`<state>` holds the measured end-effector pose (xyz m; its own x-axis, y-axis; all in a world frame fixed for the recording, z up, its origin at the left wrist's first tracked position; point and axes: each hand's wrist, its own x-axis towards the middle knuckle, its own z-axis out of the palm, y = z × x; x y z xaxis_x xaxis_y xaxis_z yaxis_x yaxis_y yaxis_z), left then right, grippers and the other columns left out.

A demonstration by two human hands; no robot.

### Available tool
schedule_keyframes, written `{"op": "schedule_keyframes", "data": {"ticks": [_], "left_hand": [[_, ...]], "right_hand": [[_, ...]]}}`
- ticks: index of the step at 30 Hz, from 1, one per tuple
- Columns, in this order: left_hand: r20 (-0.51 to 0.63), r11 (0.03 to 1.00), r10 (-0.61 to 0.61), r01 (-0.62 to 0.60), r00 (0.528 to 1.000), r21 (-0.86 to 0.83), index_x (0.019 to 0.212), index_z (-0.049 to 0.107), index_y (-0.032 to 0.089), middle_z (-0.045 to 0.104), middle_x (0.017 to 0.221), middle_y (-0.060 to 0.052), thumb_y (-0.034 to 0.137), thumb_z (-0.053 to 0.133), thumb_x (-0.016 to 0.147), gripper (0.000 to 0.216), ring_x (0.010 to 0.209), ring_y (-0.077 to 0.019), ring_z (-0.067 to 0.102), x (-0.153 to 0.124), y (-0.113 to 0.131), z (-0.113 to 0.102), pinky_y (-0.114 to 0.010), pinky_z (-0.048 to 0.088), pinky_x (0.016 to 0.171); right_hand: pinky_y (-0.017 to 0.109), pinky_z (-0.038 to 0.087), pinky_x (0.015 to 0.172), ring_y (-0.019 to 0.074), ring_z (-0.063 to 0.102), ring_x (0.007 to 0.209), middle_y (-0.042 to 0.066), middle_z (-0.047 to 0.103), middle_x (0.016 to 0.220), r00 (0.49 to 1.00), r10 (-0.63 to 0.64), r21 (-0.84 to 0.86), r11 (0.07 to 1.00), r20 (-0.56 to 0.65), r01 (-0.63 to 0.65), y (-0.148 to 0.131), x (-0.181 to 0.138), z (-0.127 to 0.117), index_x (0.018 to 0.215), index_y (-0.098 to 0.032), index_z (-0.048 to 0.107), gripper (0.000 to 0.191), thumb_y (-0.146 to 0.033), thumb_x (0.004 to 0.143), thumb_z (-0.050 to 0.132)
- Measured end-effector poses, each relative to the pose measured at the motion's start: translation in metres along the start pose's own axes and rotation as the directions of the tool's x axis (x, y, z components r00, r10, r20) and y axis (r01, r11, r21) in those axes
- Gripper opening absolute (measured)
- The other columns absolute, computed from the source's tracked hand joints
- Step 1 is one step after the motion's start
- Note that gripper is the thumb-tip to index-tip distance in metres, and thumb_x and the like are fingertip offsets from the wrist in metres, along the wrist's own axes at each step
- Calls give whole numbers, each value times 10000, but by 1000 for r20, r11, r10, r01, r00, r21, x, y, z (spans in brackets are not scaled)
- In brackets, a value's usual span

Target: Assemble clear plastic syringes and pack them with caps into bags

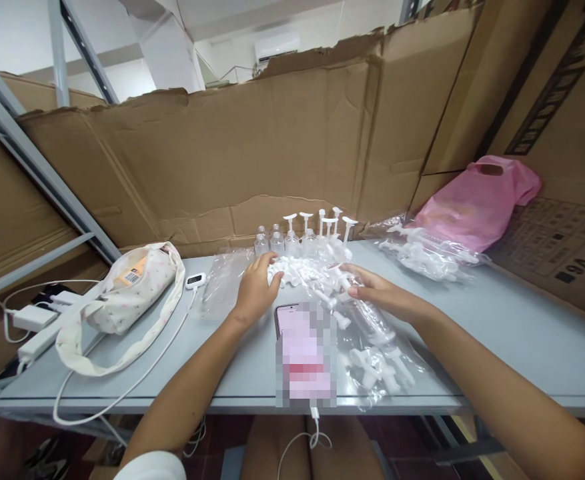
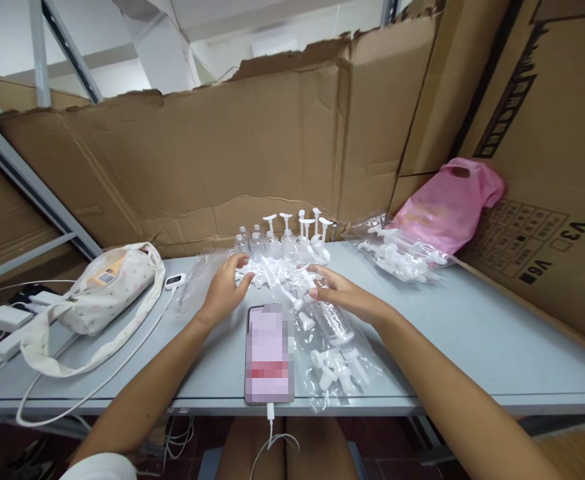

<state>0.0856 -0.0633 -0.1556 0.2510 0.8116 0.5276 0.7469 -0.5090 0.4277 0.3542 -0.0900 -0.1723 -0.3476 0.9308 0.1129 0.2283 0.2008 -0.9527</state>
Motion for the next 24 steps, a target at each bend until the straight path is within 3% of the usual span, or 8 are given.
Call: {"op": "schedule_keyframes", "data": {"ticks": [5,8,13,16,18,21,24], "left_hand": [[318,950,3,-101,948,294,1113,610,208,635,1130,-73,219,530,851,274,1056,-242,565,4,-5,12,-374,418,913],[357,906,-6,-146,934,398,1064,631,182,656,1055,-96,217,553,837,243,1040,-260,562,8,-9,20,-384,409,893],[340,896,19,-166,940,411,950,622,169,665,964,-94,198,576,813,148,990,-263,563,10,-11,27,-383,395,861],[302,897,26,-156,953,414,940,601,181,665,950,-75,200,555,827,123,962,-248,568,9,-8,20,-374,387,844],[184,922,44,-111,982,371,956,581,192,662,961,-56,243,539,852,123,950,-232,569,9,-4,11,-363,383,837],[-72,983,79,-66,994,169,959,564,208,663,970,-21,314,553,862,144,907,-195,576,9,4,-2,-335,385,834],[-130,997,75,-73,989,21,932,590,220,679,973,1,321,589,846,133,899,-181,585,9,10,-6,-339,383,859]], "right_hand": [[469,471,954,336,546,1177,50,581,1301,998,-59,54,997,-22,61,-2,-1,-2,1295,-300,480,589,-531,764,588],[458,472,960,329,548,1180,50,556,1334,999,-51,34,998,-8,52,-5,-1,0,1314,-294,458,593,-526,779,566],[464,428,1024,337,418,1305,28,368,1492,999,34,0,999,-21,-34,0,0,1,1337,-320,428,652,-558,751,589],[469,399,1051,345,306,1372,18,285,1536,995,93,-47,994,-25,-94,1,1,0,1368,-325,409,689,-571,750,588],[481,372,1070,347,276,1386,20,257,1547,992,129,-79,988,-10,-129,1,1,1,1402,-328,372,711,-572,766,573],[488,348,1083,348,302,1374,42,262,1545,989,144,-93,986,45,-139,-3,1,4,1439,-306,323,744,-555,780,562],[476,371,1063,342,367,1338,71,316,1520,980,117,-78,991,159,-105,-10,-1,9,1438,-256,333,740,-517,786,566]]}}
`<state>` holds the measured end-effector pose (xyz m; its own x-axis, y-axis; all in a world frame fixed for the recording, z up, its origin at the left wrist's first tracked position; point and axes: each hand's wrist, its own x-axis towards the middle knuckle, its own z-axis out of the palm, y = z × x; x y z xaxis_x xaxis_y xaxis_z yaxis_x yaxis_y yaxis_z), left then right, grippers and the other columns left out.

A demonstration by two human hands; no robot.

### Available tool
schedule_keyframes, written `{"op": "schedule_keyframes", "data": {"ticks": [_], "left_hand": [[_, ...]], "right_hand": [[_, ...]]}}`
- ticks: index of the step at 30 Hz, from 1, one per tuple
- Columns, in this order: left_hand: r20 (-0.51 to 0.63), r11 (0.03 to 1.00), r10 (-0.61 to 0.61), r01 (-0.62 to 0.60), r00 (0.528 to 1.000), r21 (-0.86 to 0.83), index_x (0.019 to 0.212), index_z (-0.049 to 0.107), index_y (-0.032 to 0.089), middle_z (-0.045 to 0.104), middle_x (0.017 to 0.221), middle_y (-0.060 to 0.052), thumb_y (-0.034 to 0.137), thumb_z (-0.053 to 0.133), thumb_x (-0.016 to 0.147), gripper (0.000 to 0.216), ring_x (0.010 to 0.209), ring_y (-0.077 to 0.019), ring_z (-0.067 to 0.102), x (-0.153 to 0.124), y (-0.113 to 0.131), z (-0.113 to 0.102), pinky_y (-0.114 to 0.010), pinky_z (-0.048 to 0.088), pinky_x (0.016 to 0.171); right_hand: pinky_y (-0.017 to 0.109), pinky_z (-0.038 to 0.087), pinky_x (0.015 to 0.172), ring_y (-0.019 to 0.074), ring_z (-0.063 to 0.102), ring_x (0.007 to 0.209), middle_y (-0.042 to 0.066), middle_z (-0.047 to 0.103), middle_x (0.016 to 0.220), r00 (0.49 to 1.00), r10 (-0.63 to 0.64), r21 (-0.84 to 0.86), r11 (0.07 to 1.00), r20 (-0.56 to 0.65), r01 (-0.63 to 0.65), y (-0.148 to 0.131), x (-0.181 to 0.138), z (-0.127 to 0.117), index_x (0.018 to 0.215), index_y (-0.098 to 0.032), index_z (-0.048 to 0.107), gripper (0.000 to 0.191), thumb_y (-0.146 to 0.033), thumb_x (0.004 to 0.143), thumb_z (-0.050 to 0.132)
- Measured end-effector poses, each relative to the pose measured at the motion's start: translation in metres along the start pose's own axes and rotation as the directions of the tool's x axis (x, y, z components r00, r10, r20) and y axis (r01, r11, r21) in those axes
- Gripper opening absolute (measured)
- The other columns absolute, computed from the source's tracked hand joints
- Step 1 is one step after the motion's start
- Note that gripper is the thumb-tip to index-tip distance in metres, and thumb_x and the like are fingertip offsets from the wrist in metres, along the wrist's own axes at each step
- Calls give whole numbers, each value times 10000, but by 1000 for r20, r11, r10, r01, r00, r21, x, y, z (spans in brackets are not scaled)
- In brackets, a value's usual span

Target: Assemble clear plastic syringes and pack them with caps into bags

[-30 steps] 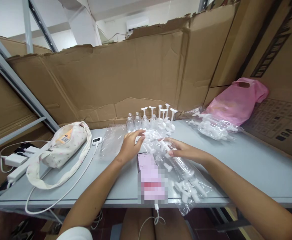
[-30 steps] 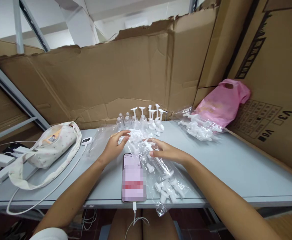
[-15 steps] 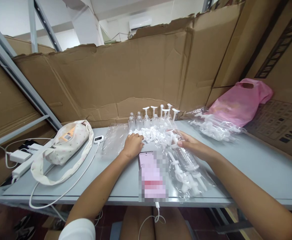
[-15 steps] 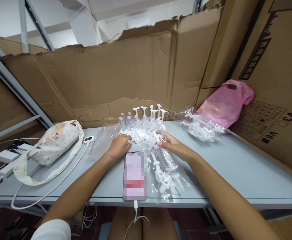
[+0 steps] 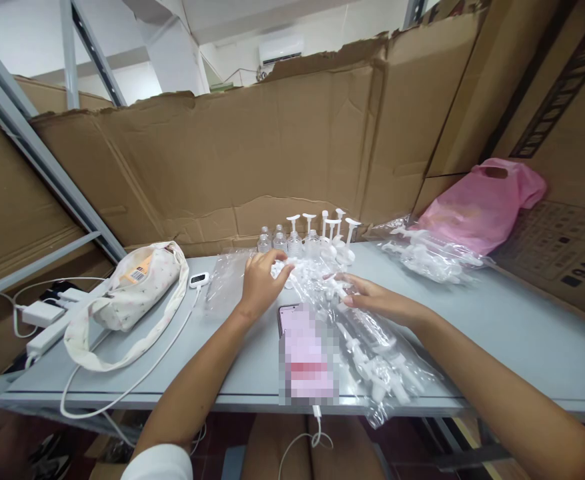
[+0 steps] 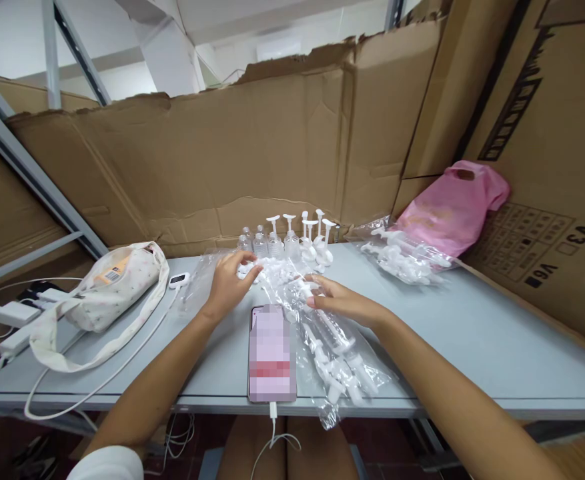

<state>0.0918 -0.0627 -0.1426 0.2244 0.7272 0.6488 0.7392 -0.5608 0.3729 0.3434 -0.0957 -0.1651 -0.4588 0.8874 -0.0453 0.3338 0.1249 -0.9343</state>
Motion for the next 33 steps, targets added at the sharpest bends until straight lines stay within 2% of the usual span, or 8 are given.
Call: {"op": "schedule_keyframes", "data": {"ticks": [5,9,12,16,20,23,28,33], "left_hand": [[154,991,0,21,988,-135,871,669,233,694,1033,1,285,574,861,108,1046,-198,567,-1,-4,6,-384,368,973],[131,928,-116,155,985,-338,1078,651,243,501,1365,-50,322,546,878,239,1269,-227,441,-3,-11,5,-395,359,1055],[338,676,-278,433,899,-597,1385,381,240,385,1455,-128,390,565,868,569,1227,-249,505,-6,-8,1,-390,481,952],[663,380,-141,658,736,-650,1417,318,168,504,1346,-199,411,595,847,679,1008,-232,650,-10,10,-8,-365,556,828],[558,401,-87,542,825,-739,1299,484,160,635,1174,-153,371,595,845,512,825,-184,690,-10,30,-20,-320,571,704],[463,412,-37,435,886,-800,1235,545,157,667,1098,-130,373,569,856,437,769,-170,694,-11,40,-32,-301,573,650],[360,470,34,303,932,-829,1180,567,166,691,1008,-105,371,515,894,356,756,-170,698,-18,51,-52,-279,570,627],[79,669,17,48,997,-742,1193,541,193,693,793,-27,283,493,913,299,640,-111,653,-24,59,-72,-254,552,651]], "right_hand": [[471,406,1028,319,486,1236,65,388,1474,989,-102,-6,995,109,103,-10,-2,7,1390,-250,411,670,-496,789,579],[489,465,965,340,484,1231,47,414,1456,992,-121,29,992,-23,121,-3,0,6,1335,-307,471,603,-516,783,596],[514,459,969,346,502,1212,56,461,1415,985,-119,31,992,-124,124,0,2,5,1340,-325,457,613,-535,782,601],[469,468,961,305,540,1173,77,492,1377,979,-192,84,977,-64,197,-11,4,10,1384,-301,385,699,-554,774,611],[411,513,872,260,602,1070,102,576,1265,972,-234,108,966,-3,233,-29,-2,19,1404,-269,346,775,-576,752,632],[372,539,768,225,647,934,82,666,1091,956,-274,91,955,-107,284,-42,-8,21,1345,-261,427,629,-585,819,547],[304,539,625,160,641,692,49,711,855,766,-428,-49,885,-480,463,-67,-19,21,974,-217,661,305,-481,848,575],[280,533,540,139,628,592,18,688,693,660,-506,-155,843,-555,516,-89,-36,24,873,-216,687,164,-367,830,640]]}}
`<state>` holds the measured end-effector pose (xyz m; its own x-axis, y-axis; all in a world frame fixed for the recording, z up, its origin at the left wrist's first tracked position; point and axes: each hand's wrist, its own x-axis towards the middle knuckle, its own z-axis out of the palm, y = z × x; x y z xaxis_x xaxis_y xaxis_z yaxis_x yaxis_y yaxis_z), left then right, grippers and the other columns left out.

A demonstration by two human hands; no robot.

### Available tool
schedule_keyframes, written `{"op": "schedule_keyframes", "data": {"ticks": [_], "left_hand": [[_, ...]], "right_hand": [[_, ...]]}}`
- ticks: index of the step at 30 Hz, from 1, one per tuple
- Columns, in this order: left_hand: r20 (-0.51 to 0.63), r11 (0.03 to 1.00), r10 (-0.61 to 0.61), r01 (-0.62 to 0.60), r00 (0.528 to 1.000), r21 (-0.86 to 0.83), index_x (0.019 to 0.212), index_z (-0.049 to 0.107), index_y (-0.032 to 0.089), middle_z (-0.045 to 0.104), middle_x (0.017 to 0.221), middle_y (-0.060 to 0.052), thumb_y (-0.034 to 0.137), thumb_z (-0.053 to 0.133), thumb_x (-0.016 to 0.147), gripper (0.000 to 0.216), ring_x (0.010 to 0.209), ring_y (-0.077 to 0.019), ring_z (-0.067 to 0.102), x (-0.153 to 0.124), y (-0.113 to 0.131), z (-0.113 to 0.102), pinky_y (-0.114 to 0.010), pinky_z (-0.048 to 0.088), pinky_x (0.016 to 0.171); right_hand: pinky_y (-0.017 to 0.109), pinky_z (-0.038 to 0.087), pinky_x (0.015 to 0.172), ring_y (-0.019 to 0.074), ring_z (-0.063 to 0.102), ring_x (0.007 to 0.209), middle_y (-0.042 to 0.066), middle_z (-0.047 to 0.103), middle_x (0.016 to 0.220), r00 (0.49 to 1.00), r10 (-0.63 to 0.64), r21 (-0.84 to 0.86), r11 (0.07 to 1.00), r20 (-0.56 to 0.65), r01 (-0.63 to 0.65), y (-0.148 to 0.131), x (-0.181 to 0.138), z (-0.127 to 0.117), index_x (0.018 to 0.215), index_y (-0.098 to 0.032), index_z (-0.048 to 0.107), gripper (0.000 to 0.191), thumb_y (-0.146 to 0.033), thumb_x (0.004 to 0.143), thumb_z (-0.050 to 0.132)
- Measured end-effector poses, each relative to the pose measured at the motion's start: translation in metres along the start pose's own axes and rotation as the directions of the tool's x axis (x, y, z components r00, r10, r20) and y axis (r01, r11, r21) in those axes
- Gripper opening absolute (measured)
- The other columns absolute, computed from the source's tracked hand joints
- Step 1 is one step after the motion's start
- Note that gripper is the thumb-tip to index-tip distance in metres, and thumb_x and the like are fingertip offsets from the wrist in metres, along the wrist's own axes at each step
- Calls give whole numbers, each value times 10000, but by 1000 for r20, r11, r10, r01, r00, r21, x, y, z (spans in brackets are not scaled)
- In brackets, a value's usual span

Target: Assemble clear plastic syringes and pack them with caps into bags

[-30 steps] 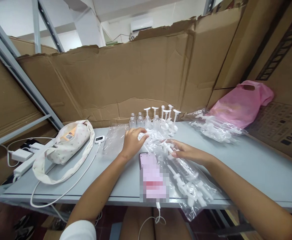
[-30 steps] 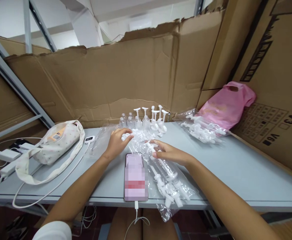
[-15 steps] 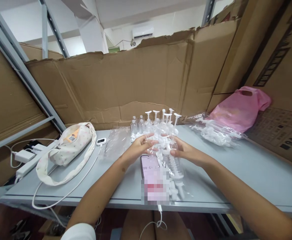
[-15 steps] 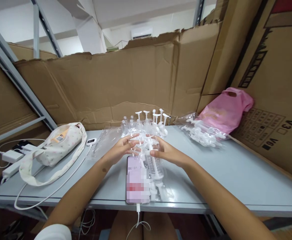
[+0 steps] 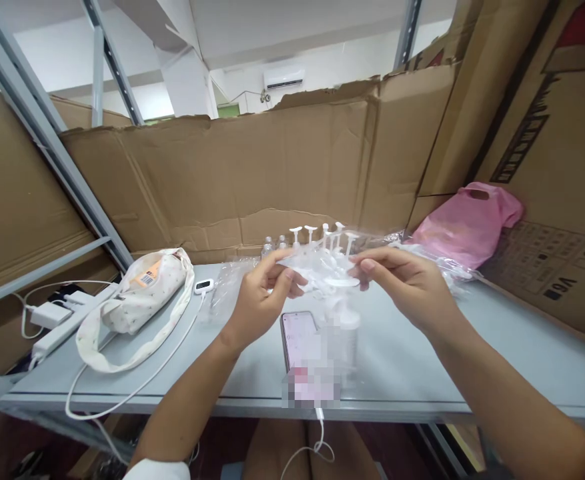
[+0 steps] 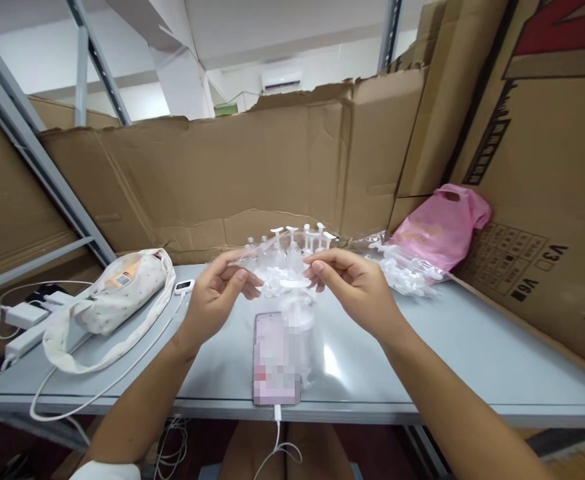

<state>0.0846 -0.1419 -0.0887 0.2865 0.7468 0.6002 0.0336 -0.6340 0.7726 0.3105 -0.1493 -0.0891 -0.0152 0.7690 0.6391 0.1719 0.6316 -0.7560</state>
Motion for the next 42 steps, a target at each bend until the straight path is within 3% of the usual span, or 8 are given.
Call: {"op": "schedule_keyframes", "data": {"ticks": [6,12,21,26,29,32,37,42], "left_hand": [[3,964,237,-235,972,123,1206,537,260,681,756,20,192,469,918,303,731,-120,670,-5,19,-9,-274,549,734],[132,904,396,-411,909,115,1089,646,256,710,888,-7,106,423,914,321,766,-117,669,-8,30,-15,-283,545,738],[196,905,305,-348,932,245,949,691,191,726,904,-53,191,471,873,232,891,-180,668,-9,40,-18,-351,537,839],[143,891,248,-284,958,355,870,667,199,714,837,-27,241,587,852,92,785,-148,662,-4,34,-16,-286,534,745],[100,911,158,-184,982,369,1072,582,215,682,839,-16,233,585,858,215,793,-141,645,0,30,-16,-285,521,764],[88,850,170,-191,982,491,1262,461,260,630,1120,-52,221,599,838,447,1029,-186,595,3,36,-16,-331,479,894],[282,624,211,-351,936,698,1175,555,265,593,1220,-40,321,610,826,358,1179,-263,498,11,63,-1,-452,335,1043],[454,602,19,-373,891,707,932,621,235,689,889,24,278,568,852,105,877,-188,619,25,74,14,-456,292,1041]], "right_hand": [[275,501,439,145,657,566,8,694,763,988,-156,96,983,8,155,-17,-8,-5,1055,-293,667,218,-298,838,644],[284,499,438,136,649,578,30,694,873,936,-342,73,939,86,337,-25,-11,-9,899,-319,749,203,-221,880,573],[367,547,620,218,667,777,38,726,859,962,-261,3,965,80,261,-17,-15,-18,880,-314,756,208,-390,872,562],[382,566,694,215,673,817,16,727,873,965,-257,-193,946,49,262,-19,-15,-13,887,-329,728,111,-278,808,669],[400,557,743,214,671,839,4,721,899,932,-349,-282,889,95,361,-21,-16,-12,957,-355,705,193,-226,826,647],[409,555,765,217,672,844,2,719,904,905,-408,-362,832,118,421,-24,-19,-10,996,-364,687,242,-193,835,629],[404,554,765,222,668,853,24,710,928,879,-457,-416,779,135,469,-31,-22,-3,1022,-345,671,256,-171,846,606],[381,541,765,208,658,851,21,697,956,877,-444,-397,783,182,479,-35,-26,-2,1086,-346,631,302,-163,847,601]]}}
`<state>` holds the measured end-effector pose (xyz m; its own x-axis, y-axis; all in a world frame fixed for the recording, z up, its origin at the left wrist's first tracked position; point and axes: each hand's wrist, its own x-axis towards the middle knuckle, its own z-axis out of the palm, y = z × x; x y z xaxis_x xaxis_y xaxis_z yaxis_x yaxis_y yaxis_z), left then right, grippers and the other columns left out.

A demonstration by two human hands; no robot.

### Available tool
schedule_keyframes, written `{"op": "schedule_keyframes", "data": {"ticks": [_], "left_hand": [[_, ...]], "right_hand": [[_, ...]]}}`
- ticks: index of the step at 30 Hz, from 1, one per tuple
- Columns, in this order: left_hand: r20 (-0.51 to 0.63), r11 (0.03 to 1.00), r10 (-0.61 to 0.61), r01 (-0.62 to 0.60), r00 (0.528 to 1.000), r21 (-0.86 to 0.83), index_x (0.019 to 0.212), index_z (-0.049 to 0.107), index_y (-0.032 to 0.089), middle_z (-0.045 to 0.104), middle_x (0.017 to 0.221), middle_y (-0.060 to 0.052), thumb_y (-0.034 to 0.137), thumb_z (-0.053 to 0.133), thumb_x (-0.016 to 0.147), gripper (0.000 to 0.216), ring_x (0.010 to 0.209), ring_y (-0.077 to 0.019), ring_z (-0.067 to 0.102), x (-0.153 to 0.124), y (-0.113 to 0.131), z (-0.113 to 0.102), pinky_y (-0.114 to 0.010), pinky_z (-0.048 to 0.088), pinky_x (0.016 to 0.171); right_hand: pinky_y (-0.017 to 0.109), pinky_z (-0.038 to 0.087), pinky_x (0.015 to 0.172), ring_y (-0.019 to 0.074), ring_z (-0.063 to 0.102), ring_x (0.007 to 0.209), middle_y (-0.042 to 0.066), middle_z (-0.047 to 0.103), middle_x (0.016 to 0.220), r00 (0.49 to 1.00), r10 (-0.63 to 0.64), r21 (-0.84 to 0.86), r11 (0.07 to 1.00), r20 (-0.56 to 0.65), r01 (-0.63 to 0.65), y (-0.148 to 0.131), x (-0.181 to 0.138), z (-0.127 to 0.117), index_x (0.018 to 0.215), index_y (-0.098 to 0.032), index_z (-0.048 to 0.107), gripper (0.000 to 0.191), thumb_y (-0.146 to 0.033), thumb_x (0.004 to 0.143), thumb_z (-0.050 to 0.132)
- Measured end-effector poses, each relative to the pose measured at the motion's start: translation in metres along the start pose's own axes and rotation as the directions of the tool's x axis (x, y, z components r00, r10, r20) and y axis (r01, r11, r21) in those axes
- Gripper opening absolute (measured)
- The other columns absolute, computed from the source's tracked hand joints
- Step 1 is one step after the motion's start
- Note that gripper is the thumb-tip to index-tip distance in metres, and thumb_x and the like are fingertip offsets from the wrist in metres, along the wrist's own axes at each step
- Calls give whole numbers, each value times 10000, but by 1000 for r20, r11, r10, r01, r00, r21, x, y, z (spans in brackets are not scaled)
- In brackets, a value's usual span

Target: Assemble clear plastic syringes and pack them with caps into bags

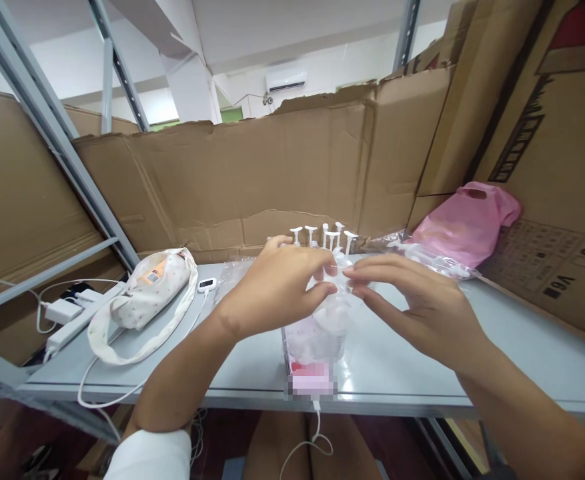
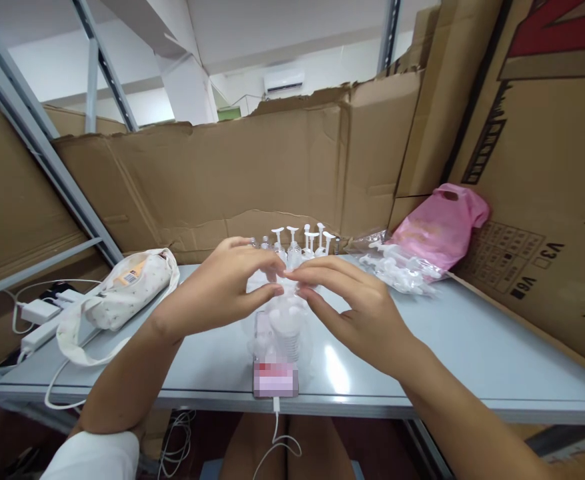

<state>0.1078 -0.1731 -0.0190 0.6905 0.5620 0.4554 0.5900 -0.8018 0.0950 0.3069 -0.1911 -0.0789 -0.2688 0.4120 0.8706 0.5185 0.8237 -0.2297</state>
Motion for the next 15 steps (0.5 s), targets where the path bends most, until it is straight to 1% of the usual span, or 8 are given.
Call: {"op": "schedule_keyframes", "data": {"ticks": [3,4,6,8,10,15], "left_hand": [[78,999,-19,21,997,-27,841,615,219,682,818,33,261,552,850,77,781,-156,610,6,-2,-3,-404,355,958],[85,999,-23,26,996,-27,830,614,214,681,819,30,259,545,849,85,778,-153,605,6,-2,-4,-392,362,938],[95,999,-32,34,995,-28,820,614,208,683,830,31,255,534,846,97,783,-146,600,8,-2,-6,-374,363,920],[99,998,-43,46,994,-29,823,619,212,684,835,38,267,528,846,108,790,-142,597,9,0,-8,-369,359,915],[100,998,-55,57,993,-18,835,628,217,685,829,36,285,515,853,133,795,-146,596,11,4,-9,-378,352,921],[117,997,-68,63,991,49,776,632,200,689,783,29,236,512,838,140,770,-145,594,19,11,-7,-389,335,937]], "right_hand": [[389,534,786,216,654,884,37,686,1019,989,137,55,989,47,-139,0,-1,-2,1204,-318,555,374,-249,843,621],[381,534,776,219,653,888,44,685,1017,981,188,72,979,54,-192,0,0,-2,1201,-293,552,376,-281,833,634],[342,525,721,208,649,845,46,692,948,964,258,74,962,67,-263,0,2,-2,1083,-246,604,267,-318,828,637],[299,497,647,177,633,750,29,690,829,955,285,49,956,83,-289,0,6,-2,905,-223,639,112,-314,848,609],[276,467,598,154,613,683,14,680,754,951,294,36,954,97,-299,0,8,-1,810,-218,641,115,-296,868,578],[264,461,615,146,615,690,7,697,777,950,290,22,955,117,-295,-1,11,-1,806,-218,647,93,-252,857,577]]}}
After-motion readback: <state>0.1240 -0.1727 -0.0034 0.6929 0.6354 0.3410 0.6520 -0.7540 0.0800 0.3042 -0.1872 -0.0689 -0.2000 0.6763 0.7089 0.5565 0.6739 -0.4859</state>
